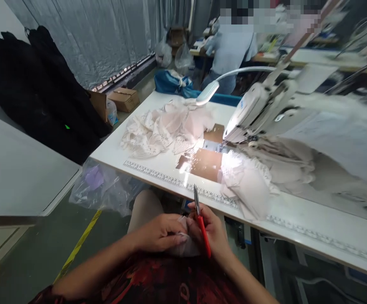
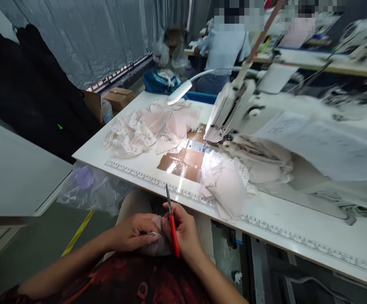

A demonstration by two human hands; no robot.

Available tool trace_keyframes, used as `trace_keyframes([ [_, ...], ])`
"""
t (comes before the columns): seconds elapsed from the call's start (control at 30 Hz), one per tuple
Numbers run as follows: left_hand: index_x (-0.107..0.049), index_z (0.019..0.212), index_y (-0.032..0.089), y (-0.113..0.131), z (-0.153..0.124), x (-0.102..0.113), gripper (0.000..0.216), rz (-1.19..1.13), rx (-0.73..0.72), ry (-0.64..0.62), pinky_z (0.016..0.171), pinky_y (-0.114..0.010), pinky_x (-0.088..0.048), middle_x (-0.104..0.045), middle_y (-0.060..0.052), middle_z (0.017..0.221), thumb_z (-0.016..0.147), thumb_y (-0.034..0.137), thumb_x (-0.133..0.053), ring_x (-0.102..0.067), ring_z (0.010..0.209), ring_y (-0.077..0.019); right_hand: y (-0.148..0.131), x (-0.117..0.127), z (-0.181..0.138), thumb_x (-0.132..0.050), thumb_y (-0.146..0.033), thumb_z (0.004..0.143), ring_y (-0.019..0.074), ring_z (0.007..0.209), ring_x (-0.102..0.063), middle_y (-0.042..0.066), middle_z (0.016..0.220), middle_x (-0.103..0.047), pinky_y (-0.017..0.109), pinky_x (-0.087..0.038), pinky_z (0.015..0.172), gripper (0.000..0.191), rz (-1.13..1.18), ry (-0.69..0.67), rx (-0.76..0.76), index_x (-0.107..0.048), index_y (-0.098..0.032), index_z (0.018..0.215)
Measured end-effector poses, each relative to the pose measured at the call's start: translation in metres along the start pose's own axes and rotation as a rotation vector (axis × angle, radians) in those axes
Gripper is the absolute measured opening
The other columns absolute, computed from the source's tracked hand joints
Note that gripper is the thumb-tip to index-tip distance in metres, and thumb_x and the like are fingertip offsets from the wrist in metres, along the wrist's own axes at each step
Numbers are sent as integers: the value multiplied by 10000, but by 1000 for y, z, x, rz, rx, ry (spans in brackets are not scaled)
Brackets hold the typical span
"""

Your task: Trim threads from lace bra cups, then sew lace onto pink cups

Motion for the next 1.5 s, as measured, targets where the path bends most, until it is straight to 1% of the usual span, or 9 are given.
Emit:
trace_keyframes([
  [0.17,-594,738,131,1,3,1,416,21,5,8,696,-239,-413,-548,-51,771,948,418,-377,-508,717,-138,3,2,1,-648,-349,791,121,554,-483,-32,682,-534,231,-421,484,288,25,-23,16,-564,-228,1038],
  [0.33,-651,909,135,-1,5,-4,353,15,4,16,749,-250,-446,-609,-69,857,959,350,-377,-567,789,-151,4,7,0,-655,-294,789,127,578,-492,-34,670,-540,238,-443,533,258,-85,-52,77,-579,-219,1024],
  [0.5,-656,874,114,-2,-1,3,299,-8,-31,94,802,-270,-478,-645,-100,879,945,297,-432,-608,848,-164,5,30,-9,-601,-317,831,150,614,-568,-6,722,-604,260,-500,599,298,-252,31,56,-588,-212,1110],
  [0.67,-666,967,113,-4,-8,16,246,-32,-75,212,899,-331,-493,-680,-134,975,934,256,-468,-628,961,-190,11,53,-28,-681,-327,785,220,826,-653,66,969,-684,316,-534,756,476,-397,-164,110,-577,-228,1238],
  [0.77,-676,950,98,-3,-10,19,247,-7,-76,233,869,-327,-509,-684,-144,947,928,243,-478,-639,935,-193,18,59,-39,-689,-321,792,233,846,-659,68,996,-696,316,-534,760,469,-413,-291,34,-593,-229,1241],
  [0.93,-677,954,99,-4,-8,17,239,-10,-92,195,848,-314,-513,-686,-136,934,924,241,-487,-643,918,-191,19,50,-41,-667,-367,815,242,855,-652,33,910,-703,291,-523,736,389,-392,-405,-107,-631,-230,1177],
  [1.1,-681,964,97,-4,-5,13,228,-10,-84,170,804,-276,-509,-685,-131,927,916,230,-503,-642,881,-178,10,38,-28,-676,-370,804,247,869,-652,30,945,-707,298,-512,764,317,-392,-445,-56,-647,-243,1093],
  [1.3,-693,952,94,-3,-4,10,231,-10,-78,177,766,-267,-510,-694,-135,900,911,227,-508,-646,841,-179,2,32,-18,-702,-425,771,265,936,-645,78,1058,-691,325,-498,811,423,-452,-442,15,-623,-232,1140],
  [1.5,-695,944,100,-4,-2,10,205,-1,-80,173,741,-247,-503,-694,-118,871,899,203,-524,-644,810,-165,-3,30,-15,-675,-386,803,201,811,-614,37,929,-674,264,-464,730,281,-450,-487,8,-619,-215,1020],
])
Point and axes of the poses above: each hand's wrist, its own z-axis towards the middle knuckle, its own x-axis out of the back of the hand, y = z × x, the point moved 4 cm from there along z, towards the middle knuckle
